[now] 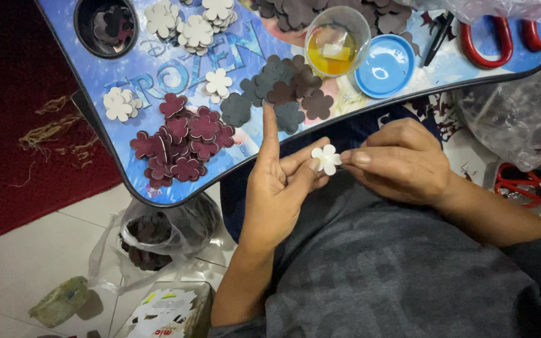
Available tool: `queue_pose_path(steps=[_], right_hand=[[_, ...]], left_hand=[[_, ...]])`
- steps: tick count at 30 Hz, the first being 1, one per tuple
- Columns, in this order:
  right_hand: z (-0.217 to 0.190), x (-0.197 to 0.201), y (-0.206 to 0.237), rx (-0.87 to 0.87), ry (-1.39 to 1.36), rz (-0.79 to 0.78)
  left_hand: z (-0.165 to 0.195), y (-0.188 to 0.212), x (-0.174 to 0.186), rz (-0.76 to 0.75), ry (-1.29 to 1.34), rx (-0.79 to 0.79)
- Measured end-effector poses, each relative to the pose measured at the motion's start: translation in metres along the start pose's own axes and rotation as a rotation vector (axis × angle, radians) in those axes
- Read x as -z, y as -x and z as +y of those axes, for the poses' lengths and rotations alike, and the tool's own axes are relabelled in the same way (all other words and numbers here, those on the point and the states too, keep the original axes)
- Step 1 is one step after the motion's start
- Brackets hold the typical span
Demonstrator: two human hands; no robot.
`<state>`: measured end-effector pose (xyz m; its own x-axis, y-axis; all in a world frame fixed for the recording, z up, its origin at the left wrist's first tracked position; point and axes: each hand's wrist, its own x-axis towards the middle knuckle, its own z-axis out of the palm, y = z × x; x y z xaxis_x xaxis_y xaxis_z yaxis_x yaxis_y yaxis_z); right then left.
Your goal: The person repeatedly picks up small flower-shaped craft pieces in white, dark brown, and maroon, aligns them in pairs, and places them back on the table. The person handles the pieces one at a time, occasionally adjusting their position before stacking them.
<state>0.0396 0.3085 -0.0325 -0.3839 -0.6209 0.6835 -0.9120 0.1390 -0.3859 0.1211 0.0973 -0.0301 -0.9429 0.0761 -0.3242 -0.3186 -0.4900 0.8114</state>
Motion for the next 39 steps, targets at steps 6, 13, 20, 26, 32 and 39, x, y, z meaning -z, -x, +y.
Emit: queue_pose_path(steps=[6,13,20,26,32,39], right_hand=[[0.0,-0.003,0.009,-0.042,-0.021,0.022],[0.0,-0.003,0.017,-0.156,-0.106,-0.001],[-0.002,-0.004,0.031,-0.405,-0.192,0.108],[-0.005,-0.008,0.038,-0.548,-0.218,0.173],[0.002,-0.007,0.035,-0.493,-0.224,0.147],[-0.006,-0.007,0.035,-0.633,-0.335,0.171]], left_hand=[[-0.017,-0.005,0.004,-0.039,0.007,0.039],[-0.014,-0.005,0.0,-0.033,-0.04,0.06],[-0.003,-0.019,-0.006,0.35,-1.18,-0.581],[-0.005,-0.058,-0.008,0.356,-1.426,-0.751],[0.002,-0.06,-0.01,0.319,-1.393,-0.651],[0.005,-0.062,-0.014,0.331,-1.251,-0.667]])
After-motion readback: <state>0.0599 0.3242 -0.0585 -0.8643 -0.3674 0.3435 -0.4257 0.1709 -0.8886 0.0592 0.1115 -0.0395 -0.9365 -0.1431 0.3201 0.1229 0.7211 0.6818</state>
